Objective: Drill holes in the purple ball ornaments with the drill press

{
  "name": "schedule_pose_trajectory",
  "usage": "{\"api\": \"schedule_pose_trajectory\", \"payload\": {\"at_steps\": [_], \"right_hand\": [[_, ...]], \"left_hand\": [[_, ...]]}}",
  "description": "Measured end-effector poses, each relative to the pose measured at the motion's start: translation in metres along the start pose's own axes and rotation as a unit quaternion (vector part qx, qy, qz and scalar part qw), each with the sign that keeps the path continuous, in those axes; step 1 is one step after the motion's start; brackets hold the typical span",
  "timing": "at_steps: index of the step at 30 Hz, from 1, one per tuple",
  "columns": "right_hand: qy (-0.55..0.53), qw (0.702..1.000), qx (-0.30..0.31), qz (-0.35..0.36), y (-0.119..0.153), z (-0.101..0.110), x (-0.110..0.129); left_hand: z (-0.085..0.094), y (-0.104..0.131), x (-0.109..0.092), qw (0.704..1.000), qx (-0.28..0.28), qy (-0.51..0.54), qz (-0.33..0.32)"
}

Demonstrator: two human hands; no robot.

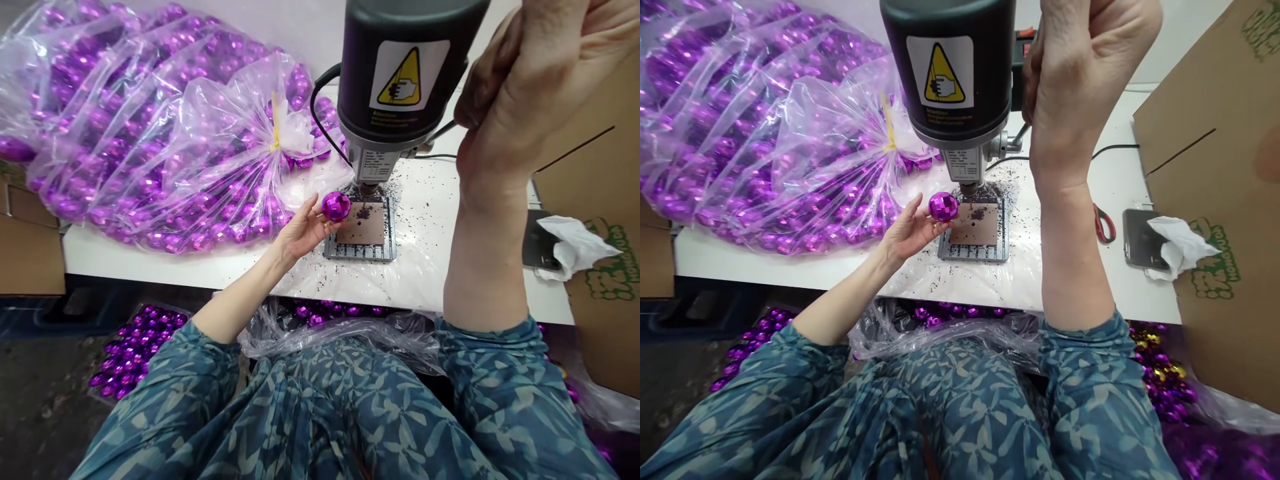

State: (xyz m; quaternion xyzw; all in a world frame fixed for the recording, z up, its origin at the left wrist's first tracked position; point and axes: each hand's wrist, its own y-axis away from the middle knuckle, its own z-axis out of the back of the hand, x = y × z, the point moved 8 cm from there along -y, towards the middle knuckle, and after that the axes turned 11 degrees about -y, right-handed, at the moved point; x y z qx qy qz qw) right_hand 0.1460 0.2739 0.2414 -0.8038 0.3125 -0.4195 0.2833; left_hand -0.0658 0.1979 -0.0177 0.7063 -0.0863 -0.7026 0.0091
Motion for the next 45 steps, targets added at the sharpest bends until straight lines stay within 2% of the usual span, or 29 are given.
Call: {"api": "schedule_pose_trajectory", "payload": {"at_steps": [4,8,14,19,22,25,30,33,35,39,45], "right_hand": [[0.011,1.0,-0.001,-0.003,0.004,-0.002,0.005],[0.04,0.999,0.014,-0.022,0.006,-0.006,0.008],[0.059,0.997,0.023,-0.036,0.006,-0.005,0.01],[0.021,1.0,0.0,0.003,0.003,-0.002,0.004],[0.017,1.0,0.002,-0.002,0.005,-0.002,0.004],[0.019,1.0,0.01,-0.017,0.008,-0.002,0.01],[0.019,0.999,0.026,-0.035,0.008,-0.003,0.01],[-0.045,0.999,0.016,-0.009,0.006,-0.001,0.007],[-0.051,0.998,0.021,0.015,0.007,0.0,0.007],[0.014,0.998,0.039,0.039,0.018,0.001,0.014],[0.104,0.989,0.01,0.107,0.054,0.01,0.036]], "left_hand": [[0.001,-0.004,0.005,0.998,-0.036,-0.045,-0.007],[0.001,-0.01,0.005,0.992,-0.064,-0.098,-0.044],[-0.01,-0.025,0.012,0.989,-0.033,-0.13,-0.062],[-0.011,-0.034,0.015,0.981,-0.05,-0.172,-0.079],[-0.015,-0.035,0.014,0.975,-0.06,-0.195,-0.091],[-0.023,-0.031,0.011,0.961,-0.081,-0.239,-0.11],[-0.037,-0.02,0.001,0.923,-0.115,-0.329,-0.163],[-0.04,-0.019,0.001,0.915,-0.122,-0.345,-0.169],[-0.041,-0.019,0.003,0.918,-0.116,-0.341,-0.168],[-0.041,-0.022,0.009,0.926,-0.108,-0.32,-0.167],[-0.039,-0.025,0.013,0.935,-0.112,-0.3,-0.154]]}}
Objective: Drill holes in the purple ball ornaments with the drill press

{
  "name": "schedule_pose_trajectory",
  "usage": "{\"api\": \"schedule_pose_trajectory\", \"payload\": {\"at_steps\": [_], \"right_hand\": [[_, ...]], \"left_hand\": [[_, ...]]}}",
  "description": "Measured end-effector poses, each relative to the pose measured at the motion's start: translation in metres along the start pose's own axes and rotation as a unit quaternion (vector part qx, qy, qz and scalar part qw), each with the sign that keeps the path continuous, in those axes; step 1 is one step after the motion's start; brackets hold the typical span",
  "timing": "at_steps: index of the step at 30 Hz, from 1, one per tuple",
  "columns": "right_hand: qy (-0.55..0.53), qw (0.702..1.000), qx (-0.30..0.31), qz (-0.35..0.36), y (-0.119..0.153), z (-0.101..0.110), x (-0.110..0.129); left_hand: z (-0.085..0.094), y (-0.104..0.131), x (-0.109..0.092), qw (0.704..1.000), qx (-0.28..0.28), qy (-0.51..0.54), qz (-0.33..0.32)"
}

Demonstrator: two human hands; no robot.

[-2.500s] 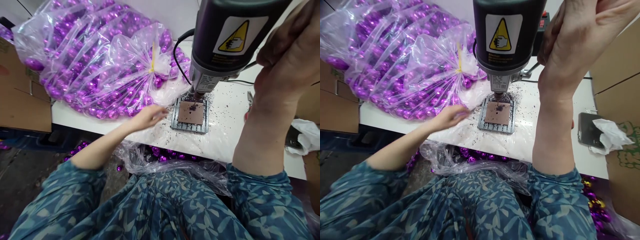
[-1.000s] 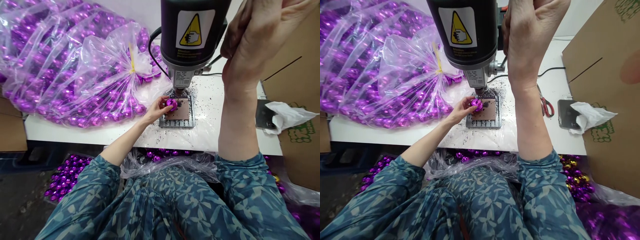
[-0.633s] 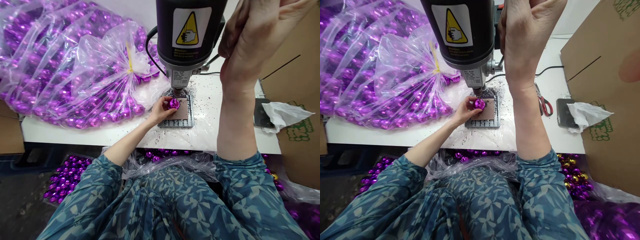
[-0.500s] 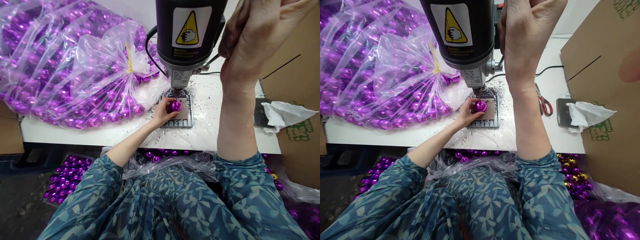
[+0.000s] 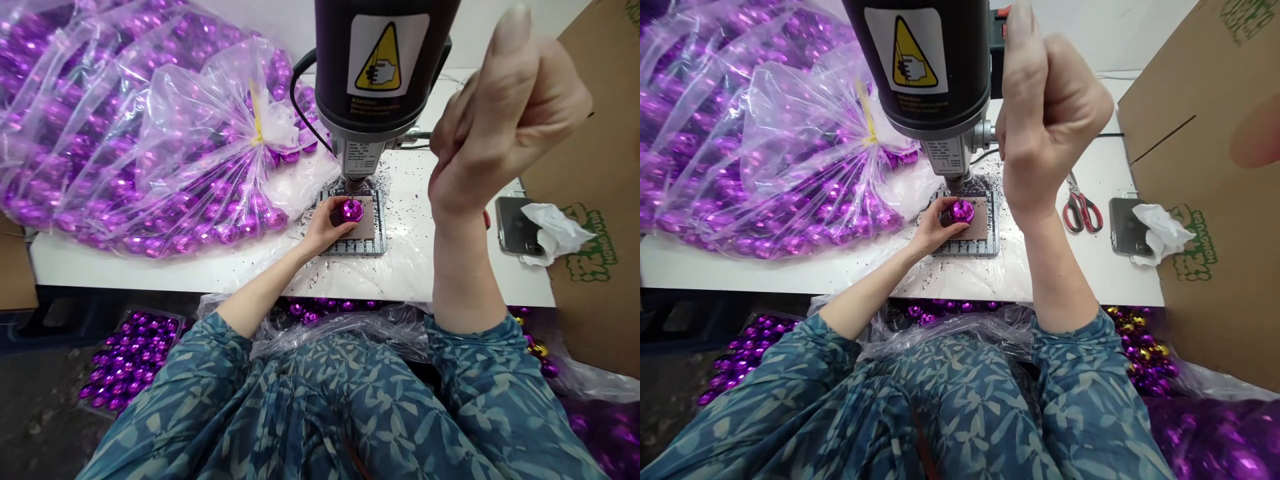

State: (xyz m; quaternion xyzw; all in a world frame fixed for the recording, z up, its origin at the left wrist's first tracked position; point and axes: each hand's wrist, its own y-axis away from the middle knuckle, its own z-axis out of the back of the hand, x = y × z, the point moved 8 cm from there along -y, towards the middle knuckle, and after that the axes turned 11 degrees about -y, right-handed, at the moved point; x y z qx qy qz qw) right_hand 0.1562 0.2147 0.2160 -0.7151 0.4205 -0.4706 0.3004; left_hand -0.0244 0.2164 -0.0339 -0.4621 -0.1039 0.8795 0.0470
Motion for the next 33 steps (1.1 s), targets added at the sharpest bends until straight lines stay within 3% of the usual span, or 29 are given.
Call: {"api": "schedule_pose_trajectory", "payload": {"at_steps": [6,16,22,33], "right_hand": [[0.038,0.999,-0.021,-0.021,0.026,0.015,-0.002],[0.09,0.994,-0.04,0.046,0.055,0.049,-0.032],[0.071,0.989,-0.004,0.129,0.06,0.05,-0.03],[0.096,0.987,0.049,0.119,0.065,0.044,-0.027]], "left_hand": [[0.0,0.0,0.0,1.0,-0.001,0.001,0.002],[0.0,0.0,-0.002,1.0,-0.003,0.009,-0.016],[0.0,0.0,0.0,1.0,-0.006,-0.01,-0.025],[-0.002,0.0,0.003,0.999,-0.015,0.025,-0.012]]}}
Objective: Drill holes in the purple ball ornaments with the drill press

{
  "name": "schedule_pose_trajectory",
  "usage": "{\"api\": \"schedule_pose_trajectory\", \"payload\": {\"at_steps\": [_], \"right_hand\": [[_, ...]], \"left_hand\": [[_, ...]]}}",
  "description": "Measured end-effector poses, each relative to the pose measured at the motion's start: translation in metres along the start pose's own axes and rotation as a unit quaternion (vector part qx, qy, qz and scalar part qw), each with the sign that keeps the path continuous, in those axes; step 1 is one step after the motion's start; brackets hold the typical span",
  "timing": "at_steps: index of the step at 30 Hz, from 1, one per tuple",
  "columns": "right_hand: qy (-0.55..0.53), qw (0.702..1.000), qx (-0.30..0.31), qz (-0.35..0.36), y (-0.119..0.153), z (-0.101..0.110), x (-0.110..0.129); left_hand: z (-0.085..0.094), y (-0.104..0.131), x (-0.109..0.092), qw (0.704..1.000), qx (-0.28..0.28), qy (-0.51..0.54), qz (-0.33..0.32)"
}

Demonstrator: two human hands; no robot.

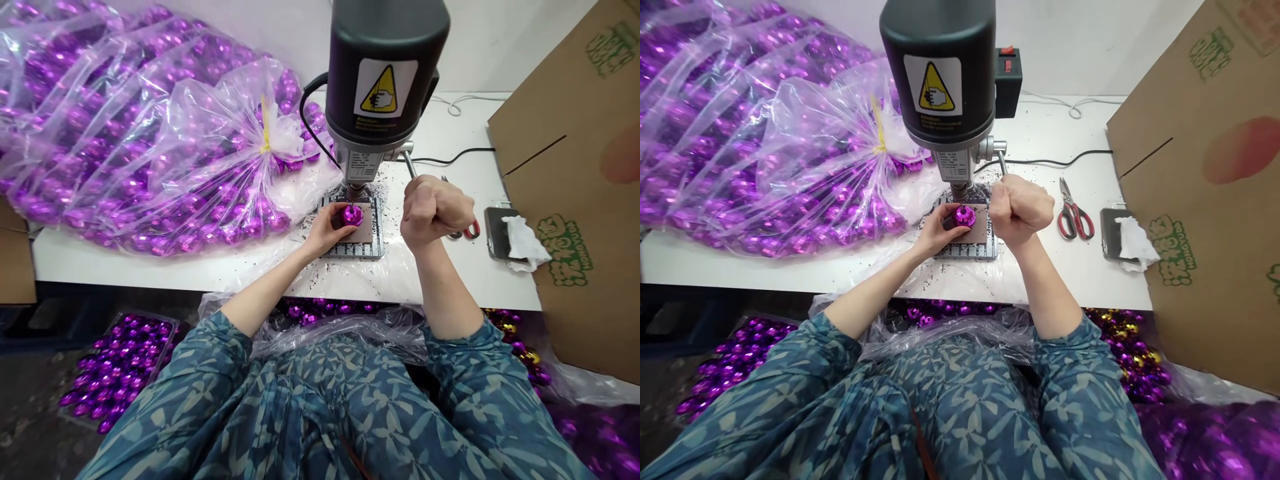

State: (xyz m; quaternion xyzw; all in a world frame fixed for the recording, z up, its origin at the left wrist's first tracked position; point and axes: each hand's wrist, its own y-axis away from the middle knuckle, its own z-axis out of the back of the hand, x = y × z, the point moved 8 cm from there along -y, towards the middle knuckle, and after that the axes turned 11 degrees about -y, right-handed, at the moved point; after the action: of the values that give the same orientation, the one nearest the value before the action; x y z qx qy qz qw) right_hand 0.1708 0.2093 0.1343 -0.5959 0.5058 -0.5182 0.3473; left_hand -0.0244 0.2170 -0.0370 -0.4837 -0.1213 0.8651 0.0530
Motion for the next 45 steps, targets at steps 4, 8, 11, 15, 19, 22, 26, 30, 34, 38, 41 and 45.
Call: {"api": "schedule_pose_trajectory", "payload": {"at_steps": [4,8,11,15,19,22,26,30,34,38,41,45], "right_hand": [[-0.008,0.999,-0.026,-0.043,-0.038,-0.015,0.006],[-0.097,0.985,-0.056,-0.132,-0.087,-0.038,-0.012],[-0.136,0.977,-0.054,-0.157,-0.103,-0.05,-0.024],[-0.148,0.976,-0.034,-0.157,-0.103,-0.052,-0.024],[-0.18,0.972,-0.033,-0.148,-0.104,-0.049,-0.018],[-0.195,0.967,-0.037,-0.157,-0.104,-0.049,-0.016],[-0.179,0.968,-0.04,-0.174,-0.102,-0.048,-0.013],[-0.158,0.97,-0.035,-0.18,-0.102,-0.046,-0.008],[-0.168,0.97,-0.043,-0.171,-0.102,-0.046,-0.008],[-0.188,0.973,-0.06,-0.122,-0.102,-0.045,-0.007],[-0.182,0.973,-0.058,-0.13,-0.1,-0.046,-0.008],[-0.182,0.971,-0.068,-0.138,-0.1,-0.044,-0.004]], "left_hand": [[0.0,0.0,-0.002,1.0,-0.001,0.002,0.003],[0.003,0.002,-0.012,1.0,-0.015,-0.002,0.013],[0.026,0.016,-0.031,0.999,-0.039,-0.035,0.001],[0.047,0.074,-0.06,0.977,0.18,-0.095,-0.068],[0.057,0.171,-0.047,0.852,0.453,-0.257,-0.052],[0.072,0.185,-0.044,0.843,0.44,-0.308,-0.039],[0.095,0.101,-0.056,0.934,0.276,-0.224,-0.04],[0.123,-0.036,-0.023,0.946,0.035,-0.323,0.022],[0.113,-0.127,0.033,0.916,-0.015,-0.383,0.122],[0.104,-0.155,0.059,0.914,-0.036,-0.387,0.114],[0.106,-0.155,0.069,0.929,-0.058,-0.355,0.09],[0.108,-0.154,0.077,0.94,-0.071,-0.327,0.07]]}}
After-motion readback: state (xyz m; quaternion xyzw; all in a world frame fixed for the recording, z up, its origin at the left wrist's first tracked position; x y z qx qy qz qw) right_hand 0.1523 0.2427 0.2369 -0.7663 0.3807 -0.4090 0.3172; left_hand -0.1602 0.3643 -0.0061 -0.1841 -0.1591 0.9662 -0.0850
